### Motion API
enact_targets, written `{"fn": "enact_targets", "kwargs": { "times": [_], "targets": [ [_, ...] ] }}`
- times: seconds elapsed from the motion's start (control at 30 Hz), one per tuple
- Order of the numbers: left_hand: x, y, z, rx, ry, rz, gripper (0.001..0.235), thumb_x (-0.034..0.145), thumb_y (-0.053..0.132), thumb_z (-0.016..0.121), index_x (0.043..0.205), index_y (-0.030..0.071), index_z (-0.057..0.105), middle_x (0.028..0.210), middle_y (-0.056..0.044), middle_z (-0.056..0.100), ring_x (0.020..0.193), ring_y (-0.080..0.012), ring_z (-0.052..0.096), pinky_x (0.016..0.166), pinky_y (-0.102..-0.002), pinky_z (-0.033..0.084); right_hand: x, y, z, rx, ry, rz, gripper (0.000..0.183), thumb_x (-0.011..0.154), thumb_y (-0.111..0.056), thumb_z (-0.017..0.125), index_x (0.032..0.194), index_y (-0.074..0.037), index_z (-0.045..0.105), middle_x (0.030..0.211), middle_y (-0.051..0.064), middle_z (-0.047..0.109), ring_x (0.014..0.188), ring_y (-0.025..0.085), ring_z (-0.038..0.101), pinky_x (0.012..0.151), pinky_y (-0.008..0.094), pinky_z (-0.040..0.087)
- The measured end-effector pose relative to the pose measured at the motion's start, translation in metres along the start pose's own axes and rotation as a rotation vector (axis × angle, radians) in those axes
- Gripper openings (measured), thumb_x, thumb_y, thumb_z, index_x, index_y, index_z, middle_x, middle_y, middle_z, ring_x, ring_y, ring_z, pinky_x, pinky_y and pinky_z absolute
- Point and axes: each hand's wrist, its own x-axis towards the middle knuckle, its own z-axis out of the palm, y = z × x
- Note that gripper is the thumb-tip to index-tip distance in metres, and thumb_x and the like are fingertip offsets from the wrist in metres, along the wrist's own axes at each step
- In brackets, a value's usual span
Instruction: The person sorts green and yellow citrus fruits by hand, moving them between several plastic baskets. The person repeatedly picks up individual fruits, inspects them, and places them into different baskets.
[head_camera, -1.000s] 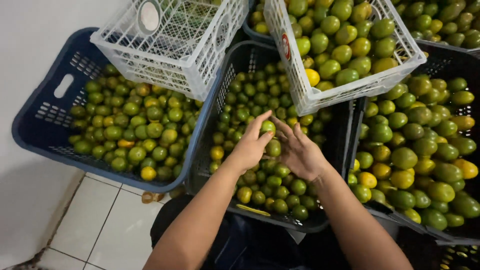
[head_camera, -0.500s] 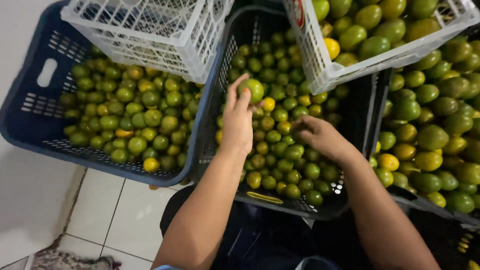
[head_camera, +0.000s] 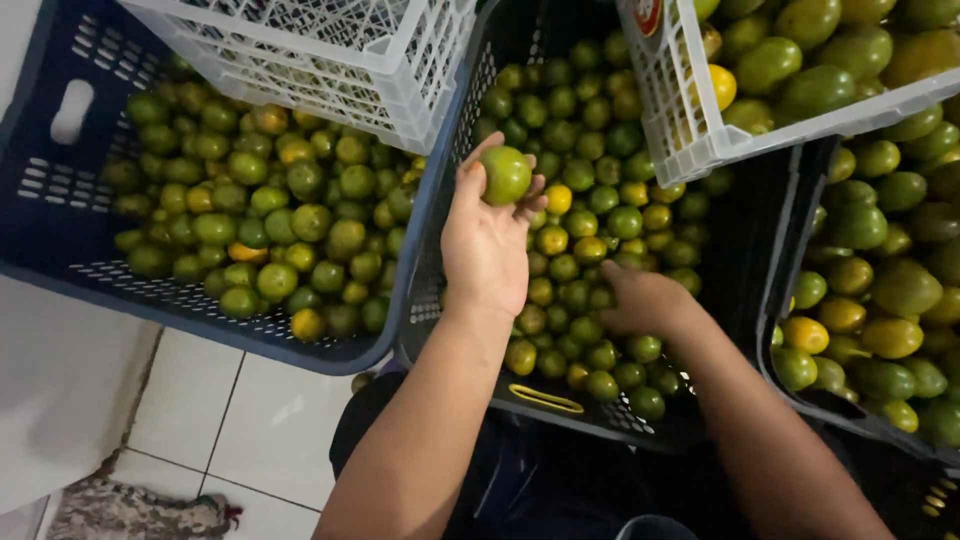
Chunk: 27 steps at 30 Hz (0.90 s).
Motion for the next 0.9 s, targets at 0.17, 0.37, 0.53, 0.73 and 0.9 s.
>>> {"fn": "enact_targets", "kwargs": {
  "times": [0.17, 0.37, 0.53, 0.73, 0.9],
  "targets": [
    [-0.001, 0.004, 0.003, 0.013, -0.011, -0.02, 0.038, 0.112, 0.031, 0.046, 0.143, 0.01, 0.046, 0.121, -0.013, 0.055, 0.104, -0.0229, 0.061, 0.084, -0.036, 0.053, -0.035, -0.012, -0.038, 0.25, 0.028, 0.019, 0.067, 0.093, -0.046, 0.058, 0.151, -0.014, 0.048, 0.137, 0.026, 0.063, 0.129, 0.047, 0.059, 0.102, 0.057, 0.052],
    [0.003, 0.003, 0.0, 0.049, -0.029, -0.006, 0.037, 0.11, 0.029, 0.051, 0.141, 0.011, 0.045, 0.124, -0.013, 0.052, 0.1, -0.0198, 0.057, 0.081, -0.035, 0.048, -0.071, -0.033, -0.087, 0.796, 0.073, -0.065, 0.067, 0.104, -0.033, 0.034, 0.156, 0.008, 0.033, 0.162, 0.036, 0.027, 0.152, 0.053, 0.02, 0.125, 0.062, 0.022],
    [0.0, 0.007, 0.01, 0.096, -0.059, 0.012, 0.041, 0.109, 0.034, 0.053, 0.14, 0.01, 0.046, 0.124, -0.014, 0.053, 0.098, -0.0187, 0.055, 0.079, -0.034, 0.046, -0.061, -0.018, -0.063, 1.26, -0.018, -0.106, 0.065, 0.097, -0.037, 0.043, 0.156, -0.01, 0.042, 0.137, 0.02, 0.047, 0.113, 0.034, 0.039, 0.088, 0.045, 0.032],
    [-0.004, 0.005, 0.019, 0.195, -0.099, 0.04, 0.043, 0.108, 0.04, 0.052, 0.138, 0.011, 0.047, 0.124, -0.013, 0.054, 0.097, -0.0174, 0.055, 0.079, -0.032, 0.045, -0.048, 0.001, -0.038, 1.664, -0.175, -0.403, 0.064, 0.092, -0.04, 0.047, 0.149, -0.011, 0.055, 0.101, 0.025, 0.071, 0.068, 0.034, 0.064, 0.047, 0.036, 0.046],
    [-0.005, 0.0, 0.023, 0.258, -0.125, 0.001, 0.041, 0.109, 0.04, 0.049, 0.136, 0.008, 0.048, 0.122, -0.016, 0.056, 0.093, -0.019, 0.057, 0.079, -0.032, 0.045, -0.049, 0.004, -0.034, 1.805, -0.168, -0.473, 0.064, 0.098, -0.043, 0.044, 0.151, -0.007, 0.052, 0.107, 0.022, 0.069, 0.065, 0.03, 0.061, 0.047, 0.036, 0.046]
  ]
}}
